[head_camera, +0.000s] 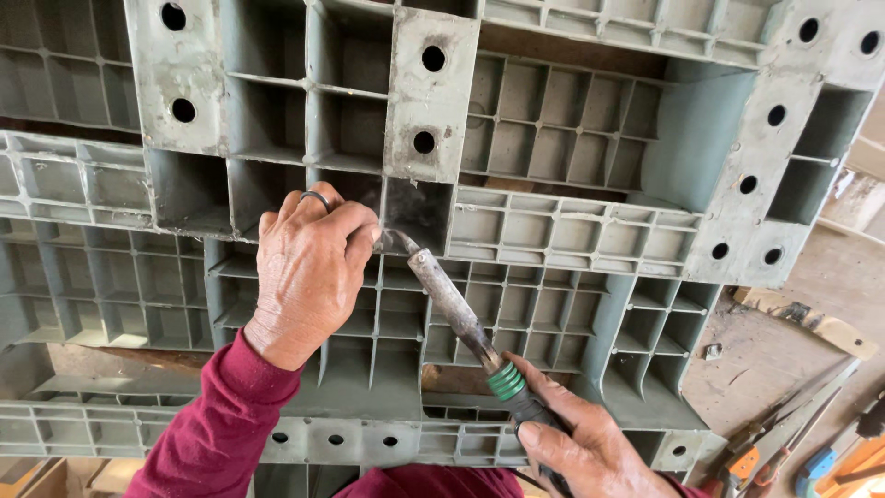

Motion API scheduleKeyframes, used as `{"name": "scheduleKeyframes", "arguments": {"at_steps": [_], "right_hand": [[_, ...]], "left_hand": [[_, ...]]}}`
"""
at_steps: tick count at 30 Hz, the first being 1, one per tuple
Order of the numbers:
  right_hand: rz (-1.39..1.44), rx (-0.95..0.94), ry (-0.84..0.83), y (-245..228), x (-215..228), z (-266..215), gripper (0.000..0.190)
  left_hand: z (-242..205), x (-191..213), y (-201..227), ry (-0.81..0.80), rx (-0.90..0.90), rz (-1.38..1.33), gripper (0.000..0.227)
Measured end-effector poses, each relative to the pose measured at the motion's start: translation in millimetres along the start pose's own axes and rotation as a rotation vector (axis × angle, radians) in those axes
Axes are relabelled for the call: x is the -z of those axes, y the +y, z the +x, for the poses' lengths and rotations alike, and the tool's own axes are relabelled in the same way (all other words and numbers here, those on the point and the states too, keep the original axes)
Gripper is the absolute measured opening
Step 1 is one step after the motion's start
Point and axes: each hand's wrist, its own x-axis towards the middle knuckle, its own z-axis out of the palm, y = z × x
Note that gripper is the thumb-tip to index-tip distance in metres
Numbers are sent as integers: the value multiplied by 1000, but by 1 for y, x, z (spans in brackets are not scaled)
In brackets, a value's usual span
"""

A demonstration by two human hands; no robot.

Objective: The person uses a hand saw to cut through the grid structure of a grey plastic pallet. They then switch to a soldering iron to melt and separate the plastic sections, eventually removing a cut piece from the pallet.

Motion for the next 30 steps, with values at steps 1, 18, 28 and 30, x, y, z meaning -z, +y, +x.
{"name": "scheduleKeyframes", "arguments": {"at_steps": [1, 18, 28, 30], "right_hand": [[-46, 78, -19, -6, 1, 0, 74], [-259, -26, -212, -128, 22, -13, 65], [-231, -83, -66, -49, 13, -10, 70], [-236, -29, -77, -48, 10, -10, 70]], "left_hand": [[-1, 1, 0, -4, 3, 0, 5], [4, 6, 0, -1, -38, 32, 6], [2, 0, -7, -7, -27, 78, 7], [1, 0, -5, 0, -21, 71, 7]]}}
